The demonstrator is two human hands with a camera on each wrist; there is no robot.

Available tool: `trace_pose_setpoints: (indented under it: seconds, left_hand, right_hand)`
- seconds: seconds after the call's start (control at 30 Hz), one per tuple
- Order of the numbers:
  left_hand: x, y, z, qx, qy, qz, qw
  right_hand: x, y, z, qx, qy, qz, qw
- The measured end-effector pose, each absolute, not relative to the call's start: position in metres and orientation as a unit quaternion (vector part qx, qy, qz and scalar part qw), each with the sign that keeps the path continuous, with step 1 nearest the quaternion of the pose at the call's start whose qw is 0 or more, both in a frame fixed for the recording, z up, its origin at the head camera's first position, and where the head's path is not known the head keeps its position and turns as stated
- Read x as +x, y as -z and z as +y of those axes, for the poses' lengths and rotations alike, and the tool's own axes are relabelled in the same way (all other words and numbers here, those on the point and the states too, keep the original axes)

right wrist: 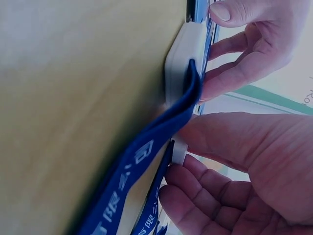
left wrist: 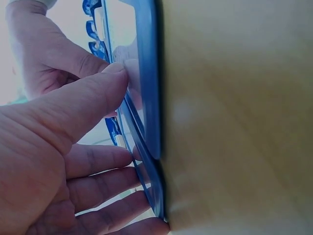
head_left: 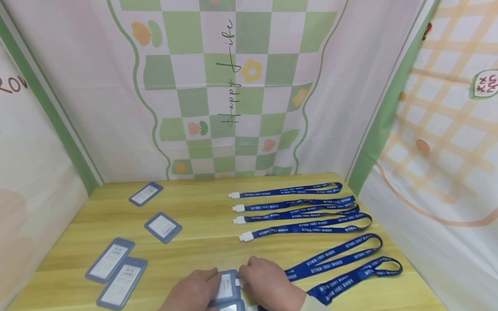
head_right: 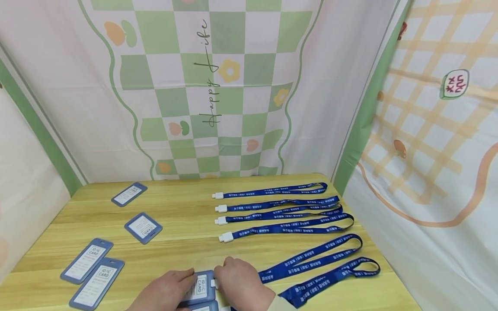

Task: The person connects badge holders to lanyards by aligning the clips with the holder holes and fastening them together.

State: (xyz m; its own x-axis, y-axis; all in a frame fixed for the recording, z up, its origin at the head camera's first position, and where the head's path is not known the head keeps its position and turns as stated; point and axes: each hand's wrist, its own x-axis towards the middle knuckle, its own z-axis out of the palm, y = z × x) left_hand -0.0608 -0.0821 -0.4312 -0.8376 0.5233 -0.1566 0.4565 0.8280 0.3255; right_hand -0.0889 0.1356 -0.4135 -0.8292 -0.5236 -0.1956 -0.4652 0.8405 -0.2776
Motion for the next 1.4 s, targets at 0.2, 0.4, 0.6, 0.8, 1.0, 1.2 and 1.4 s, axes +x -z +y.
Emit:
trace_pose_setpoints:
  seconds: [0.2,0.4,0.6,0.8,1.0,1.2,1.4]
  left_hand:
    - [-0.0583,0.4349,-0.0841,0.276,-0.145,0.946,0.092]
    - [-0.0580,0.4346,-0.0849,0.279,-0.151,0.943,0.097]
    - [-0.0581,0.4332,-0.0843,0.273,-0.155,0.942,0.119]
    - [-0.0575,0.4324,-0.0843,0.274,-0.163,0.939,0.126]
    - [-0.0566,0.4324,-0.0826,0.275,-0.163,0.939,0.132]
    - [-0.0541,0.4341,-0.0807,0.272,-0.163,0.940,0.128]
    - [-0.0557,0.4337,-0.0797,0.254,-0.166,0.939,0.160]
  right_hand:
    - [-0.0874,0.4144,0.1368,-0.262,0.111,0.949,0.135]
    - [-0.0852,0.4131,0.1377,-0.259,0.115,0.949,0.140]
    - [-0.0831,0.4126,0.1387,-0.259,0.117,0.949,0.137]
    - [-0.0832,0.4126,0.1402,-0.249,0.122,0.949,0.151]
    - [-0.0829,0.4122,0.1420,-0.248,0.132,0.945,0.166]
    - [-0.0815,0.4127,0.1418,-0.249,0.127,0.944,0.173]
    - [-0.0816,0.4116,0.1426,-0.245,0.126,0.943,0.188]
